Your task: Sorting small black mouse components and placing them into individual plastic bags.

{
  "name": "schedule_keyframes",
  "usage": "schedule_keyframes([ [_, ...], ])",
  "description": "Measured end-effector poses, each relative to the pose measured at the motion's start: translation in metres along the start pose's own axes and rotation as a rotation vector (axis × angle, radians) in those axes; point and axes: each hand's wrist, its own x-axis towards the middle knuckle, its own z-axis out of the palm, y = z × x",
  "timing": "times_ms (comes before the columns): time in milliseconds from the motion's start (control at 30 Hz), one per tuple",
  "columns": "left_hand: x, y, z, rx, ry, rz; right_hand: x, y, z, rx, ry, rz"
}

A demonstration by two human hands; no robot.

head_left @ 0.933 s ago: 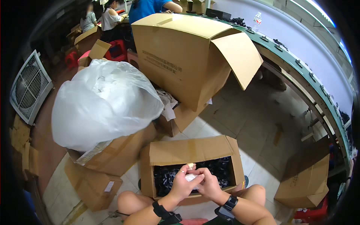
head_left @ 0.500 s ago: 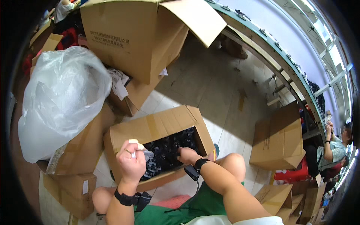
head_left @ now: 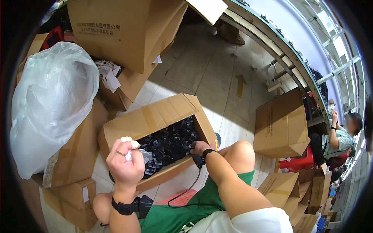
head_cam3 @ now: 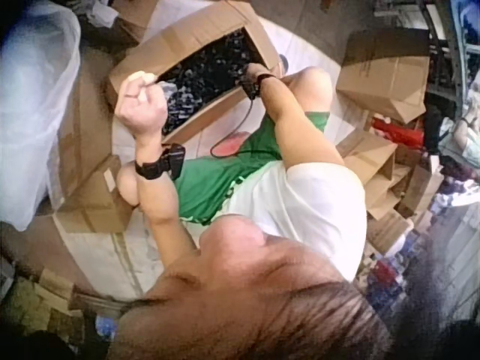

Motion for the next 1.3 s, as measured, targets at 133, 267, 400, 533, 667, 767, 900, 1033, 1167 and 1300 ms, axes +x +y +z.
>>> schedule_keyframes([
  [133,-0.002,0.001,0.005,-0.006,-0.083,-0.054,0.012,-0.023,0.023,-0.135,-0.074,0.064],
  [267,-0.005,0.000,0.011,0.038,-0.151,-0.037,0.015,-0.045,0.042,-0.076,-0.009,0.111],
  [400,-0.011,-0.005,0.018,0.037,-0.176,-0.047,0.008,-0.048,0.044,-0.019,0.125,0.054],
  [533,-0.010,-0.007,0.025,0.034,-0.217,-0.057,0.005,-0.046,0.039,0.051,0.140,0.063],
  [667,-0.011,-0.009,0.036,0.006,-0.216,-0.034,0.009,-0.052,0.027,0.190,0.062,0.178],
  [767,-0.011,-0.008,0.042,0.037,-0.228,-0.010,0.021,-0.050,0.028,0.249,-0.007,0.208],
  [900,-0.007,-0.016,0.021,0.097,-0.218,-0.021,0.031,-0.064,0.030,0.576,0.133,0.152],
  [1033,-0.009,-0.014,0.027,0.112,-0.244,-0.006,0.035,-0.045,0.041,0.614,0.253,0.076],
  [1167,-0.015,-0.015,0.028,0.130,-0.235,0.000,0.048,-0.058,0.069,0.444,0.220,0.200],
  [1300,-0.013,-0.013,0.034,0.109,-0.226,0.021,0.087,-0.021,0.081,0.463,0.272,-0.013],
])
